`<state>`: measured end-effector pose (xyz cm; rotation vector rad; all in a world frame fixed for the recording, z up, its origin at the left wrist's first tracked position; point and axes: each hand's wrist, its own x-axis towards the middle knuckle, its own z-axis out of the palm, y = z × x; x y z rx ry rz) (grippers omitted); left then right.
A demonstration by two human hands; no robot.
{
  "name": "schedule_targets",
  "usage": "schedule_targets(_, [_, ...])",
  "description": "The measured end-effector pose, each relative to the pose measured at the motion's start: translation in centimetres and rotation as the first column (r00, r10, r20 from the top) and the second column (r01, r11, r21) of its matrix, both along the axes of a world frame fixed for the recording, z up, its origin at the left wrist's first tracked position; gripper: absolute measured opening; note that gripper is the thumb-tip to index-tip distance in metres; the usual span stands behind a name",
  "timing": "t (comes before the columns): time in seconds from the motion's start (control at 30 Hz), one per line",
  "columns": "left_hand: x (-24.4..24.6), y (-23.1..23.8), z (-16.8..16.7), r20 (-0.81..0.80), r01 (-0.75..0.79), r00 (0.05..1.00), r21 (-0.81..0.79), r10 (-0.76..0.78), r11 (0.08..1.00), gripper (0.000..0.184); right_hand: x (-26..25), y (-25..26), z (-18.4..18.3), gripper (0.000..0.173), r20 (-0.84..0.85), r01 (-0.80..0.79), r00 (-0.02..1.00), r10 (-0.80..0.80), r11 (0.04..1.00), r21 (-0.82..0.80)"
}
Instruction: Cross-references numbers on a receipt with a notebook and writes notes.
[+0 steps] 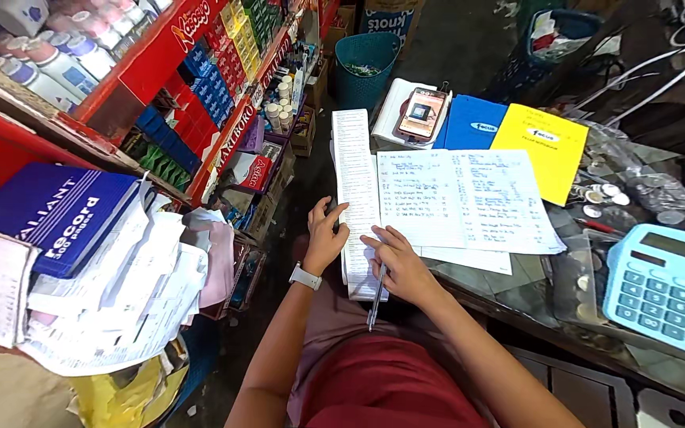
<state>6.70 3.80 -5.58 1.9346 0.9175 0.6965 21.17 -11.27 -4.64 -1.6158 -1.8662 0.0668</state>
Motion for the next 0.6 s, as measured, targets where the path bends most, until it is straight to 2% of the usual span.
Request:
schedule_targets(0.23, [0.1,0.4,0.4,-0.031,0.032,0.999,-0.02,-0.033,0.999,0.049,-0.1,0.0,0.1,0.019,-0.004,-0.001,1.0,0.001,1.0,0.006])
schedule_targets(0.4, [0.3,2.1,1.3,-0.087,0.108,0.99,-0.083,-0.115,0.991,0.056,0.0,0.0,0.0,0.018,-0.031,-0.007,0.999,0.008,1.0,0.012])
schedule_targets(0.6, [1.3,3.8,2.3,0.0,0.148,0.989,-0.121,-0.149,0.982,0.053,-0.1,0.0,-0.2,0.017,-0.022,-0.003,1.0,0.003,1.0,0.024])
